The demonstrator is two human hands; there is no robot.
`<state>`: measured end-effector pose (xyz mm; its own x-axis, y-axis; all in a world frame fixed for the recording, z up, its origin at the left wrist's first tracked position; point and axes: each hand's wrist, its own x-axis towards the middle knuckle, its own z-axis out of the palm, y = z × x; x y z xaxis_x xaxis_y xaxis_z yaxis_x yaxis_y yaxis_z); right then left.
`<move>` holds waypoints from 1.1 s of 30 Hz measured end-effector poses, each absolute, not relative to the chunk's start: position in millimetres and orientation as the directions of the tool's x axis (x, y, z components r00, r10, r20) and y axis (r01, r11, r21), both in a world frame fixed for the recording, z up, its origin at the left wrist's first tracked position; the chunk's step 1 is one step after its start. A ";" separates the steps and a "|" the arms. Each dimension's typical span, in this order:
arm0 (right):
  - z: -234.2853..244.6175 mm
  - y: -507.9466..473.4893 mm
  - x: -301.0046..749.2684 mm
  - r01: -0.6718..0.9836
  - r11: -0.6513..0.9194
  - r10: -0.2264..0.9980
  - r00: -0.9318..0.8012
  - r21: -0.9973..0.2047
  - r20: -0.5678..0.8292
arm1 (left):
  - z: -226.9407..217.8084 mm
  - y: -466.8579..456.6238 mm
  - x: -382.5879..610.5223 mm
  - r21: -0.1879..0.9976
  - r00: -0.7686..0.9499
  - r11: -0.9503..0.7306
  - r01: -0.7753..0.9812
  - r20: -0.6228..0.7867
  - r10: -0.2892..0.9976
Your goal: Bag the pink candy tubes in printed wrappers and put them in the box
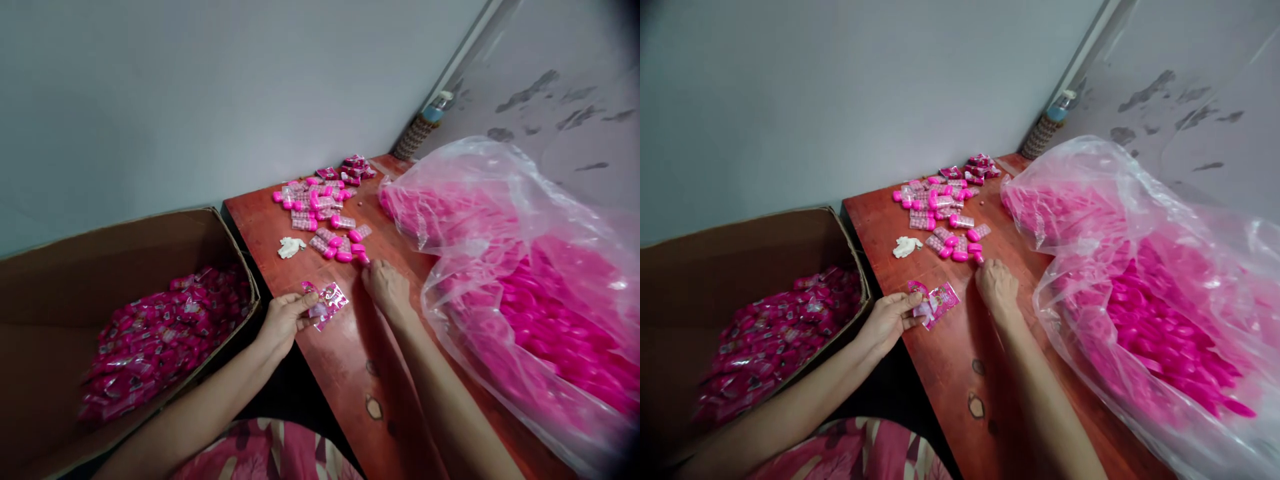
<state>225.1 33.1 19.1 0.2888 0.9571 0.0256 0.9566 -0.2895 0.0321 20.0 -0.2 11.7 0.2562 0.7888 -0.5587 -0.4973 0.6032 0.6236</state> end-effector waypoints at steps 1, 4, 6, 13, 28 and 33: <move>19.0 28.0 226.3 0.956 -0.292 0.955 0.292 -0.007 0.047 | 12.1 1.1 20.2 0.585 0.250 0.608 -0.537 -0.578 0.777; 24.8 -0.8 219.2 0.901 -0.260 0.951 0.301 -0.348 0.068 | 12.3 4.6 22.1 0.480 0.248 0.610 -0.631 -0.619 0.745; 31.2 -26.8 203.1 0.707 -0.213 0.961 0.274 -0.674 -0.016 | 11.8 6.3 24.4 0.433 0.254 0.602 -0.671 -0.628 0.735; 26.8 -79.7 136.5 0.044 -0.310 0.943 0.139 -0.950 -0.302 | 13.6 2.5 34.0 0.399 0.268 0.565 -0.722 -0.592 0.760; 15.5 -76.0 125.8 -0.109 -0.244 0.957 0.134 -0.964 -0.257 | 28.4 -5.9 27.8 0.620 0.455 0.580 -0.528 -0.371 0.810; 9.3 -78.2 125.0 0.068 -0.195 0.963 0.205 -0.978 -0.177 | 22.8 -8.5 28.8 0.713 0.484 0.560 -0.423 -0.345 0.804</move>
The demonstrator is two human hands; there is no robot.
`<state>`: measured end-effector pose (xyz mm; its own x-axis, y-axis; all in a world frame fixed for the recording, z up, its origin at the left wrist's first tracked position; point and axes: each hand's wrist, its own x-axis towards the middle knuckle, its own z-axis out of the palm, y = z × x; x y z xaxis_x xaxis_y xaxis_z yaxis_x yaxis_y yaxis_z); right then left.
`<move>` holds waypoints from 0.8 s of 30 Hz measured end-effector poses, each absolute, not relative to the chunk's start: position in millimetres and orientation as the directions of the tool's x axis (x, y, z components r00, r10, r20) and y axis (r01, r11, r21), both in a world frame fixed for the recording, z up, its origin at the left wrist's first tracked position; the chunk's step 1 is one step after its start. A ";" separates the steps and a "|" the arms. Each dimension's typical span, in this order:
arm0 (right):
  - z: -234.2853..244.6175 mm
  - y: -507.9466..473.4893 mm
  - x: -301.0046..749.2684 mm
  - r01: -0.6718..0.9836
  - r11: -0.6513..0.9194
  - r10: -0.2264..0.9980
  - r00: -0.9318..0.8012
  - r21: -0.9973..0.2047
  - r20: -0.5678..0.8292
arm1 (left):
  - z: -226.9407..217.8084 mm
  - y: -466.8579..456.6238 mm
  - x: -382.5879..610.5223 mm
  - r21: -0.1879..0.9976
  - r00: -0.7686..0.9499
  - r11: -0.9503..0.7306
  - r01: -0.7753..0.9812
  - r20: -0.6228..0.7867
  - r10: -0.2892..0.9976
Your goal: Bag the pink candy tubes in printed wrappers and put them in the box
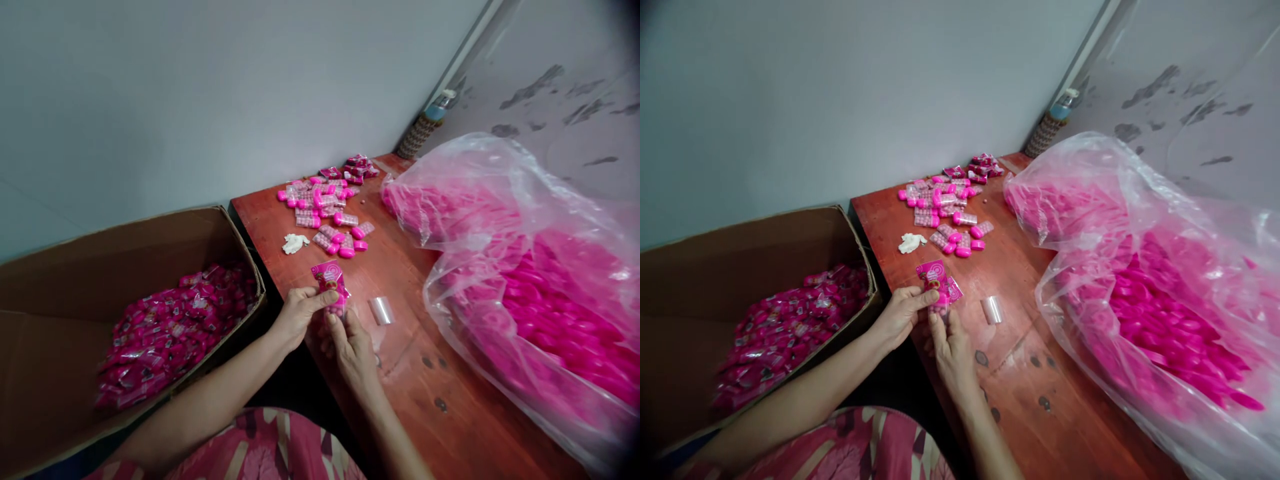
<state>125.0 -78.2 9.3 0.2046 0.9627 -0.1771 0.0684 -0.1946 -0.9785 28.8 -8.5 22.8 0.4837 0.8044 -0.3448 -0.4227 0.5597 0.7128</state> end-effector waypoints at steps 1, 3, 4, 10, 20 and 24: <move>8.9 -78.4 125.1 0.098 -0.191 0.961 0.220 -0.977 -0.166 | 22.1 -8.4 28.5 0.732 0.476 0.544 -0.410 -0.337 0.812; 9.5 -78.4 125.4 0.058 -0.201 0.963 0.198 -0.978 -0.186 | 21.6 -7.6 27.1 0.760 0.504 0.533 -0.371 -0.318 0.803; 10.2 -78.0 125.7 -0.011 -0.213 0.964 0.158 -0.977 -0.212 | 21.7 -7.0 26.1 0.768 0.531 0.538 -0.349 -0.311 0.788; 9.7 -75.9 127.6 -0.168 -0.246 0.961 0.088 -0.955 -0.263 | 20.6 -5.9 24.0 0.803 0.574 0.535 -0.262 -0.316 0.755; 9.1 -75.6 127.1 -0.285 -0.234 0.967 0.036 -0.930 -0.254 | 16.3 -20.1 26.6 0.701 0.645 0.638 -0.318 -0.334 0.688; 10.4 -82.2 126.8 -0.310 -0.233 0.962 0.065 -0.922 -0.265 | 13.0 -18.5 23.9 0.697 0.560 0.621 -0.357 -0.373 0.740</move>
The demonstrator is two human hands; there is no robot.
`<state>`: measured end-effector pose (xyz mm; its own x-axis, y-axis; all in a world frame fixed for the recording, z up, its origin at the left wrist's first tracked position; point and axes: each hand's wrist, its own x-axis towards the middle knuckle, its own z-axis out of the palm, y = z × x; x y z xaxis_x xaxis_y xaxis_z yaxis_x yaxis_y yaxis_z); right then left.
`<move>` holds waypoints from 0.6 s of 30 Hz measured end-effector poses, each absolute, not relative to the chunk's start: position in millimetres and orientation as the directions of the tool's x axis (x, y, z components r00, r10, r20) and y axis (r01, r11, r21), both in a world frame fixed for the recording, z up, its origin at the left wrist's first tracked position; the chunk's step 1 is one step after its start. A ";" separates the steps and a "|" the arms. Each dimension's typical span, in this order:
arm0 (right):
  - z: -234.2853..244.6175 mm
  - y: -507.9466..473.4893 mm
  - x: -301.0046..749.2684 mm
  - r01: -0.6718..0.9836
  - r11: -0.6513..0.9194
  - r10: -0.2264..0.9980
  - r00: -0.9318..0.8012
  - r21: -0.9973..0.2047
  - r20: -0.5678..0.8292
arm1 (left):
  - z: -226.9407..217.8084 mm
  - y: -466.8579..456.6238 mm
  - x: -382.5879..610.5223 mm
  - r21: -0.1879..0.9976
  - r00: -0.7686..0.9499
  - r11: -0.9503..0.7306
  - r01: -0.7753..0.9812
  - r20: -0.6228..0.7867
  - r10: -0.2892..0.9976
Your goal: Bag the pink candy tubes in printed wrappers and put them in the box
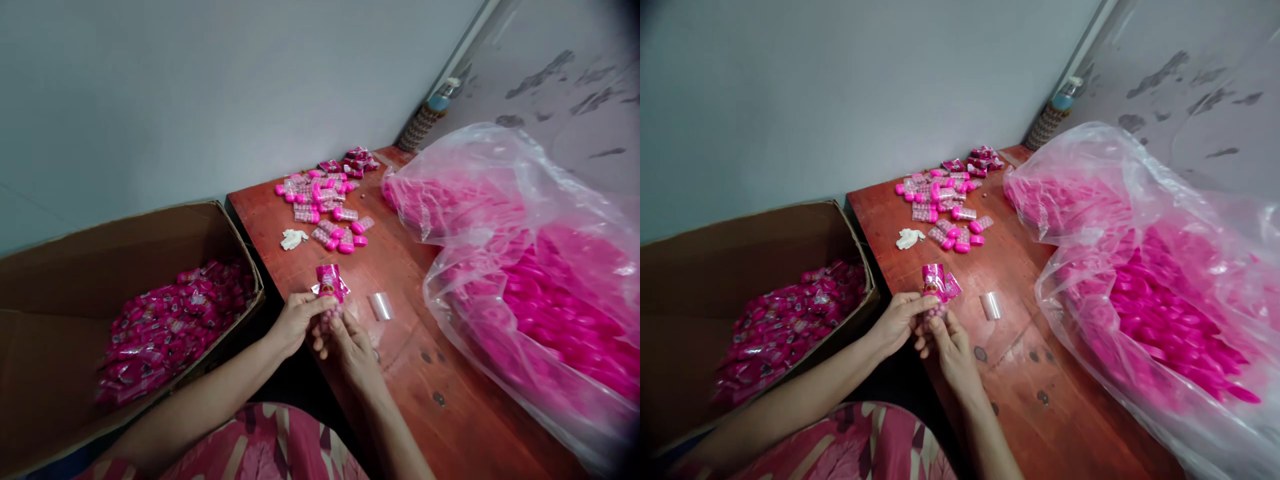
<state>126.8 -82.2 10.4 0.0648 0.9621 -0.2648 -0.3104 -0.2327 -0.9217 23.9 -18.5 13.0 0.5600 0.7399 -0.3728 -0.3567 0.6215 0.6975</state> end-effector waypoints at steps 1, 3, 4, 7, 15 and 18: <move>10.7 -84.7 127.3 -0.332 -0.222 0.962 0.078 -0.917 -0.261 | 12.8 -18.0 23.2 0.699 0.520 0.605 -0.382 -0.379 0.766; 10.8 -88.9 129.1 -0.376 -0.190 0.962 0.112 -0.907 -0.248 | 13.5 -18.4 22.1 0.693 0.473 0.581 -0.427 -0.376 0.796; 10.7 -90.0 130.3 -0.389 -0.175 0.962 0.127 -0.904 -0.241 | 14.2 -19.5 21.8 0.687 0.473 0.578 -0.440 -0.370 0.800; 9.4 -87.1 132.7 -0.416 -0.145 0.960 0.161 -0.898 -0.229 | 15.9 -25.6 22.8 0.673 0.510 0.590 -0.446 -0.351 0.785; 11.6 -60.3 116.0 -0.455 -0.171 0.961 0.119 -0.874 -0.250 | 22.2 -33.7 7.5 0.671 0.458 0.542 -0.505 -0.324 0.828; 16.6 -57.8 119.4 -0.432 -0.189 0.960 0.107 -0.882 -0.258 | 27.1 -32.2 -16.5 0.676 0.310 0.429 -0.600 -0.298 0.903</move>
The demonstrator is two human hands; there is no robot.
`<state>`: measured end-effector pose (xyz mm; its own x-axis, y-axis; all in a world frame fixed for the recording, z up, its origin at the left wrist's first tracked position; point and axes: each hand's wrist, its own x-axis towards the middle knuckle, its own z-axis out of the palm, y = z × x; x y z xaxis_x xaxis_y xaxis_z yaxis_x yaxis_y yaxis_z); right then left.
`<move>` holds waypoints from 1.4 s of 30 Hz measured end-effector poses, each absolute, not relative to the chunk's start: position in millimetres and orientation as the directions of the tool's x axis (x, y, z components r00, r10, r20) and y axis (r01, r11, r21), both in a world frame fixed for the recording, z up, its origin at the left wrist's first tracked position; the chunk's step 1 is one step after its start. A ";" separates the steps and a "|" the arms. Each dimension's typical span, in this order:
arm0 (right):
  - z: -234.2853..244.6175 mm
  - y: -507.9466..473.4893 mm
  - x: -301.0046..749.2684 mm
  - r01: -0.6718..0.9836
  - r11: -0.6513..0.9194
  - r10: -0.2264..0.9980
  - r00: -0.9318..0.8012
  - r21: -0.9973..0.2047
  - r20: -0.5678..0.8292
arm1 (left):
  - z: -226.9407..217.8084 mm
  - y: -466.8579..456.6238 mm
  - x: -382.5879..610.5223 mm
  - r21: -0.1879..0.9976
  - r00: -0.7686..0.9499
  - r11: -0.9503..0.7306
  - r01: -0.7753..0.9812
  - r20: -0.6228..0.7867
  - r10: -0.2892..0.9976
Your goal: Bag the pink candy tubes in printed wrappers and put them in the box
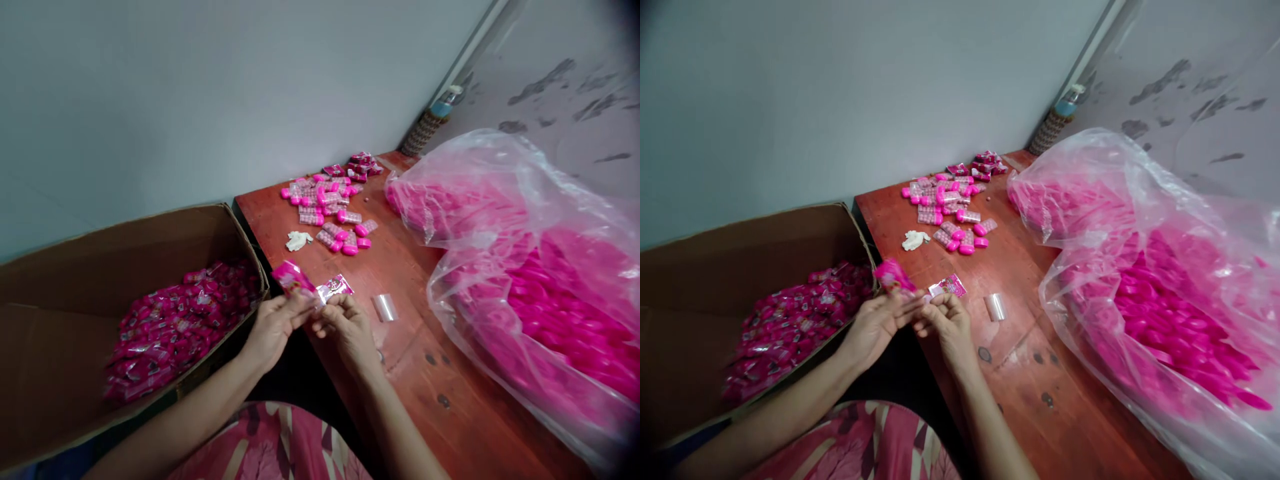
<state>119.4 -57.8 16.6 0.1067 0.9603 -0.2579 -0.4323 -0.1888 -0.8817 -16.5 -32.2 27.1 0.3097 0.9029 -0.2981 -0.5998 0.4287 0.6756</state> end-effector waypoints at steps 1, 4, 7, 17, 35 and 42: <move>18.1 -58.2 124.2 -0.419 -0.179 0.960 0.123 -0.890 -0.250 | 27.9 -31.1 -24.5 0.678 0.223 0.366 -0.638 -0.292 0.930; 19.7 -61.6 146.4 -0.352 -0.140 0.949 0.219 -0.926 -0.227 | 25.9 -24.7 -36.9 0.765 0.061 0.250 -0.593 -0.267 0.962; 16.7 -66.9 166.9 -0.278 -0.139 0.931 0.290 -0.950 -0.221 | 17.5 -14.0 -23.6 0.965 0.119 0.142 -0.223 -0.117 0.986; 4.8 -79.7 177.7 -0.160 -0.241 0.911 0.302 -0.957 -0.280 | -18.8 10.5 30.4 0.760 0.415 -0.482 0.435 0.306 0.857; 3.7 -73.3 165.6 0.052 -0.136 0.940 0.321 -0.989 -0.112 | -26.7 9.8 30.6 0.609 0.436 -0.561 0.561 0.359 0.825; -4.4 -49.5 155.6 -0.184 -0.081 0.895 0.420 -0.980 -0.153 | -16.2 -2.7 27.0 0.859 0.323 -0.470 0.204 0.394 0.860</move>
<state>155.6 -49.5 -4.4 0.4198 0.8947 -0.1525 -0.1843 -0.0805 -0.9796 27.0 -2.7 -16.2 0.3226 0.8605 0.3943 0.2042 -0.4701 0.8587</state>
